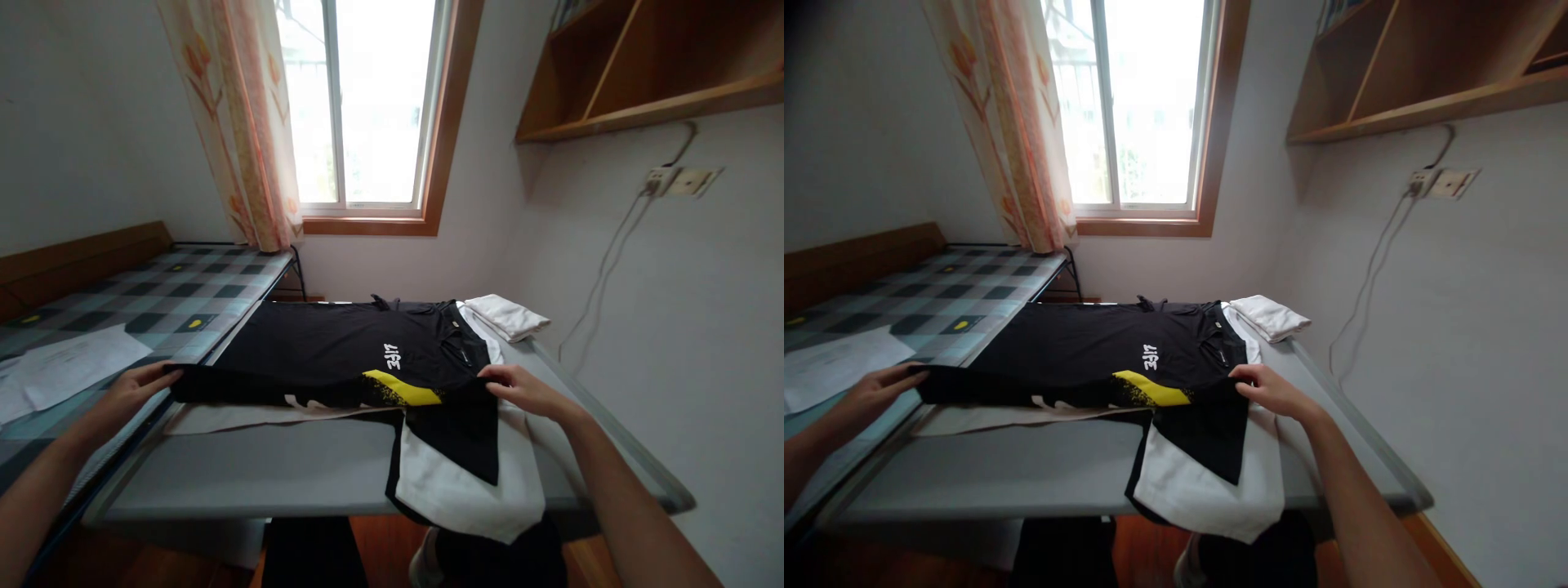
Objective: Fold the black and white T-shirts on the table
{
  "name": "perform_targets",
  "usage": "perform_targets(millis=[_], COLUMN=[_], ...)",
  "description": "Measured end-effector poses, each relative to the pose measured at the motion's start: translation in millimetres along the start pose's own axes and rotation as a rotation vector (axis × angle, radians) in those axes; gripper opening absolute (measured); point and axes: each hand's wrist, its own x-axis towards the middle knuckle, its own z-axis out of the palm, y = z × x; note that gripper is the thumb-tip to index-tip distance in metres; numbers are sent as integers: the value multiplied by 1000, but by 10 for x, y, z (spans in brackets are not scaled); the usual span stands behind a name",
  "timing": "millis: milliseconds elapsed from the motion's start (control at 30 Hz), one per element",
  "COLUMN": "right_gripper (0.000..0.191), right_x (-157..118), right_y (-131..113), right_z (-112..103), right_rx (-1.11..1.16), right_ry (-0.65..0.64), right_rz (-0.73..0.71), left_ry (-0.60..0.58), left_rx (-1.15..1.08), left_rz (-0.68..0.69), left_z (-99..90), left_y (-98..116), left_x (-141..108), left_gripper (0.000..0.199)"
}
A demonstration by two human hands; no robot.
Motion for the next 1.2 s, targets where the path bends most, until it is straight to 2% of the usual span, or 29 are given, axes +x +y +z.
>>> perform_targets(millis=[100,167,300,400,500,633,800,900,1000,1067,1133,1200], right_gripper=[33,33,22,18,18,17,18,19,20,22,23,23], right_x=[226,390,632,690,684,668,675,665,618,589,597,665], right_y=[51,124,294,382,422,434,447,427,324,202,49,-119], right_z=[-4,22,161,270,327,343,352,387,447,490,533,578], right_rx=[20,-3,-110,-161,-171,-147,-110,-154,-313,-495,-634,-639], right_ry=[143,213,243,276,326,355,363,387,413,485,548,522], right_rz=[-15,9,103,164,185,203,201,249,327,322,246,141], left_ry=[-77,-63,-125,-182,-180,-117,-55,7,-16,-11,46,88], left_rx=[-101,-102,43,178,277,413,597,709,802,859,916,920], left_rz=[27,22,32,72,97,140,160,135,86,124,221,308], left_z=[154,291,570,689,723,731,764,793,842,898,980,1096], left_y=[10,50,137,166,165,129,128,164,208,249,315,414], left_x=[239,397,621,689,702,676,599,543,479,433,389,355], left_gripper=[58,53,35,27,24,26,36,44,44,42,41,42])
